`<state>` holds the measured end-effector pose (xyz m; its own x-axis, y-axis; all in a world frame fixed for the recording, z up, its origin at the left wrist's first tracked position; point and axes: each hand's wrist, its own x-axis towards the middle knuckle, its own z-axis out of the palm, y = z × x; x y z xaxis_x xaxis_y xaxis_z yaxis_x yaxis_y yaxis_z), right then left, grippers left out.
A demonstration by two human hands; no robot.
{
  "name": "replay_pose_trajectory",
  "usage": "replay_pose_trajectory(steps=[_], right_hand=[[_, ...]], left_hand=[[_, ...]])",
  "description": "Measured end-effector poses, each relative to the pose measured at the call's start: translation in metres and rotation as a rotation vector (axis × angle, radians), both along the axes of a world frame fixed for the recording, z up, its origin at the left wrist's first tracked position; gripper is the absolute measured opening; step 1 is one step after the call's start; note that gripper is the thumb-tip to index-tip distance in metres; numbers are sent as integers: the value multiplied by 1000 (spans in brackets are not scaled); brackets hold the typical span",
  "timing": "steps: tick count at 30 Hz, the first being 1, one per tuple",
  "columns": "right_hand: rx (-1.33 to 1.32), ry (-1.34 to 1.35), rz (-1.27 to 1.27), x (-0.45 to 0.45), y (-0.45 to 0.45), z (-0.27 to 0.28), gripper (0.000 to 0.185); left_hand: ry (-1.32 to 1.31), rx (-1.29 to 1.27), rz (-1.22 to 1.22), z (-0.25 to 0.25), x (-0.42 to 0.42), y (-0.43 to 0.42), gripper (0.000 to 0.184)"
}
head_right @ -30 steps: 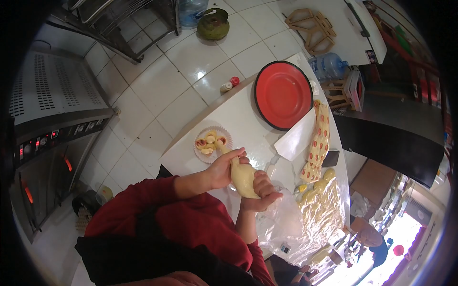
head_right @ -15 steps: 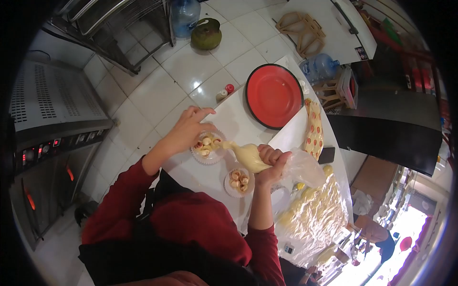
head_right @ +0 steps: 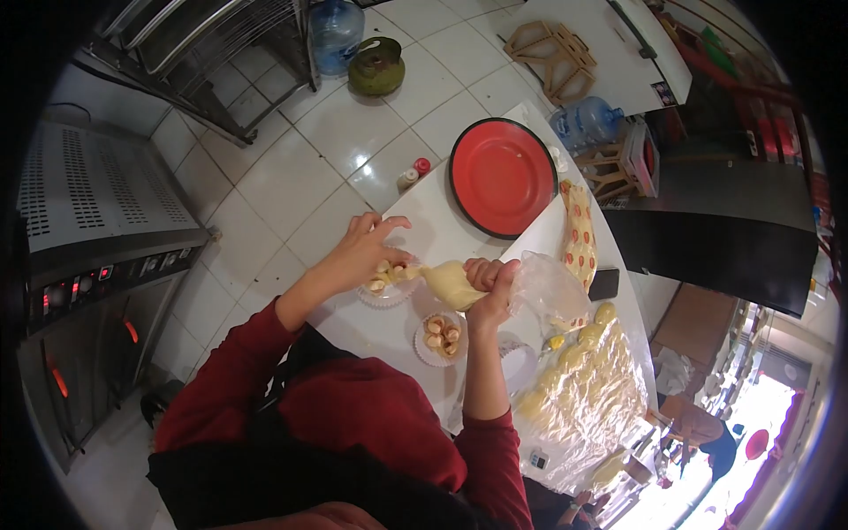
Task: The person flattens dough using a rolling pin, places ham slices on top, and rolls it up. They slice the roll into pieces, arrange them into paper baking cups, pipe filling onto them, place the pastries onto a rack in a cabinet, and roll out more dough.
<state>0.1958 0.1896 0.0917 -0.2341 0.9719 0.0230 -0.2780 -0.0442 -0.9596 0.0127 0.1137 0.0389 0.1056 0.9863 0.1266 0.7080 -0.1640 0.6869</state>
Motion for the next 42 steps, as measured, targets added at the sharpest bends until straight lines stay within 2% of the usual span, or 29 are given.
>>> replay_pose_trajectory(steps=[11,20,27,32,35,42], right_hand=[[208,-141,-40,-8,-9,-11,49],[307,-39,-3,4,-24,-13,49],[431,-105,-48,2,-31,-23,51],[511,-142,-68,2,-35,-23,54],[495,-110,-76,3,-37,-23,54],[489,-96,-116,-1,-41,-21,53]], left_hand=[[-2,47,-18,-3,2,-1,26],[5,-29,43,-18,11,-7,22],[5,-47,-2,-7,9,-9,17],[33,-60,-33,-2,13,-13,24],[-15,-25,-8,-5,19,-15,32],[-19,37,162,-14,30,-19,23]])
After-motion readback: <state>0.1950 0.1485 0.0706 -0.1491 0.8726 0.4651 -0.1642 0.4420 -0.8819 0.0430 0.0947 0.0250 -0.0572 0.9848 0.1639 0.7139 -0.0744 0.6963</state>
